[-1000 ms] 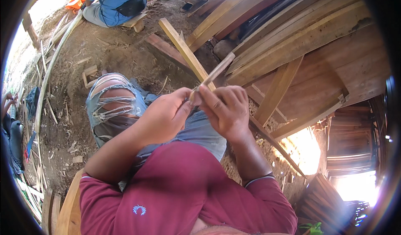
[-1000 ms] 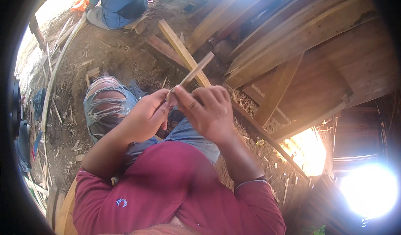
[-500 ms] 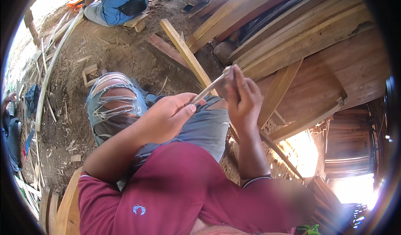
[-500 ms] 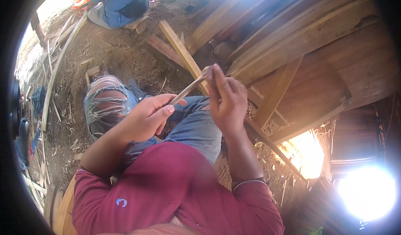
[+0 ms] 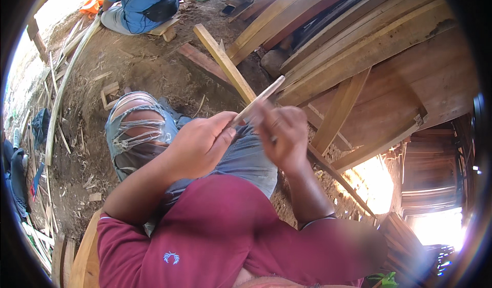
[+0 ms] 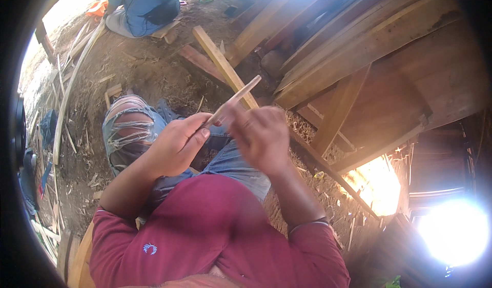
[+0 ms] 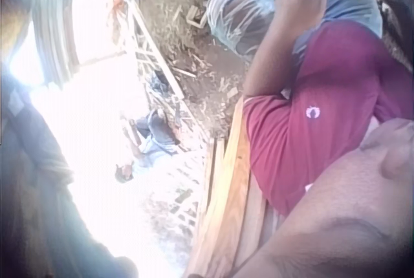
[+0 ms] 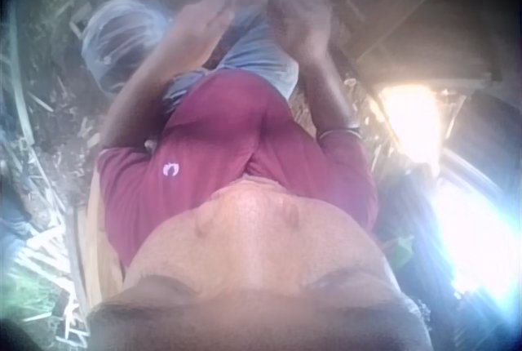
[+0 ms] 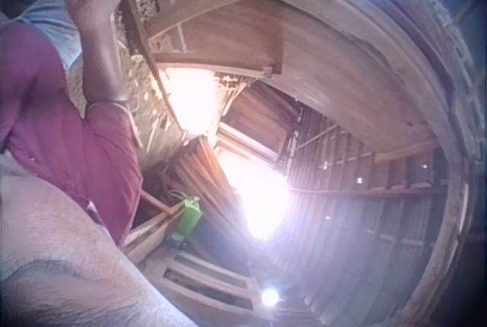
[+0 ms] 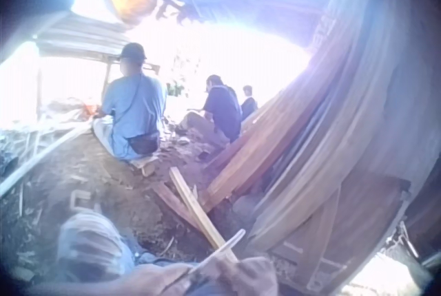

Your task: The person sits on the ground and uses a small knife to shave and shape a thin wooden stick. They hold the stick in their left hand and carefully scrape the surface with the knife in their right hand, rotating the stick to work on different sides.

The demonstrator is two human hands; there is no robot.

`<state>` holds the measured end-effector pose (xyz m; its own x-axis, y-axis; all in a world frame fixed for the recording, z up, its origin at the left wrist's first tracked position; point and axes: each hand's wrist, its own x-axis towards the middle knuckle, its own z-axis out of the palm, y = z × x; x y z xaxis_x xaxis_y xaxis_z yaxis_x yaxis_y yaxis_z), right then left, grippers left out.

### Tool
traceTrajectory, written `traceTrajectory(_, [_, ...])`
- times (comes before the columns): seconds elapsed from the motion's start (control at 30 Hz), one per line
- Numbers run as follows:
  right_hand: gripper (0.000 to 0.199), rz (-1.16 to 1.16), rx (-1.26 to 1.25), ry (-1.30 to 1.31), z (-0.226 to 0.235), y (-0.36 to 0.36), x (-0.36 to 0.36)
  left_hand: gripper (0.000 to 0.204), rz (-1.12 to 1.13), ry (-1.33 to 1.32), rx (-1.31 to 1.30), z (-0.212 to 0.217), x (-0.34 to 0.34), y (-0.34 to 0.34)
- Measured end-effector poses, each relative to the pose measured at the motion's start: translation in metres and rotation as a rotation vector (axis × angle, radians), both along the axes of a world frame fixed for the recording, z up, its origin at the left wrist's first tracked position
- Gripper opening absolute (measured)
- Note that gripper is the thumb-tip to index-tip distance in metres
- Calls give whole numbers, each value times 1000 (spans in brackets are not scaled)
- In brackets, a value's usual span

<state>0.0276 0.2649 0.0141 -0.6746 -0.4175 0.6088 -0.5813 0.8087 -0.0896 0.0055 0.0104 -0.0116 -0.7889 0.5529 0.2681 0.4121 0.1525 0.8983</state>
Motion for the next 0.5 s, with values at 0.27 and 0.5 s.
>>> traceTrajectory(0.27, [51, 130, 10, 33, 4, -18, 14, 26, -4, 42, 29, -4, 2, 3])
traceTrajectory(0.5, [53, -82, -43, 62, -1, 1, -4, 24, 5, 16, -49, 8, 1, 1])
